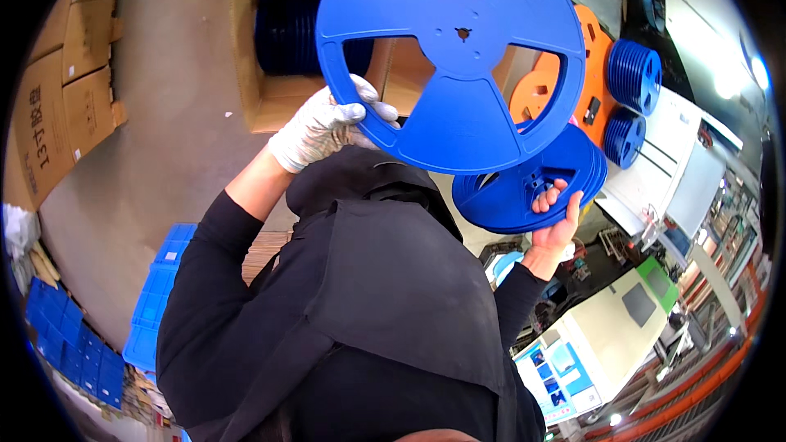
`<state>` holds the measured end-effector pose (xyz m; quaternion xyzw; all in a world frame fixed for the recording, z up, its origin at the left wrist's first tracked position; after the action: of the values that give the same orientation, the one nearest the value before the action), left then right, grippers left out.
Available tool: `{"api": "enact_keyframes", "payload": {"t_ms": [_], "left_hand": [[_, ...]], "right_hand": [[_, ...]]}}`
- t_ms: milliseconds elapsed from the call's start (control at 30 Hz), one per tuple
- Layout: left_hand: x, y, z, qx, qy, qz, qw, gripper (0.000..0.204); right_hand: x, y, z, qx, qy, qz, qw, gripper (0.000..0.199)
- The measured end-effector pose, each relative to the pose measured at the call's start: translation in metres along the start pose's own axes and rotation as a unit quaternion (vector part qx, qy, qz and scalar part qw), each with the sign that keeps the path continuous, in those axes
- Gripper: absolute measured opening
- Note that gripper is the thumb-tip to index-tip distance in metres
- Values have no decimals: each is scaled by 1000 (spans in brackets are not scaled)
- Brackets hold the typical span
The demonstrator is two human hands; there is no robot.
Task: The person picks up blue plastic reels from a cardboard box, rotates them to inspect both sides, and places them into a white machine hopper. The person repeats this process for several reels, handling them one at a time.
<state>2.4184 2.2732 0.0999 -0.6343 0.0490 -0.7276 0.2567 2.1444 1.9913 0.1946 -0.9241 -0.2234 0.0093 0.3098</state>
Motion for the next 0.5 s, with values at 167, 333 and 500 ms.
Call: {"api": "enact_keyframes", "payload": {"t_ms": [167, 333, 500], "left_hand": [[1, 1, 3, 1, 26, 6, 1000, 28], [1, -1, 5, 2, 59, -5, 998, 24], [-1, -1, 4, 8, 80, -16, 997, 22]], "right_hand": [[2, 8, 9, 24, 43, -43, 998, 46], [17, 9, 10, 26, 49, -56, 997, 46], [31, 11, 11, 19, 43, -72, 996, 46]]}}
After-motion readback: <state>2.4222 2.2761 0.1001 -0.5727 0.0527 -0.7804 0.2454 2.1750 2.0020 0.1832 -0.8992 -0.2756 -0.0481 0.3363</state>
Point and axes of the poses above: each hand's wrist, its own y-axis towards the middle knuckle, its own x-axis out of the palm, z = x × y, the point moved 9 cm from there along y, towards the middle knuckle, and after that the axes turned 4 degrees about -y, right-handed, at the moved point
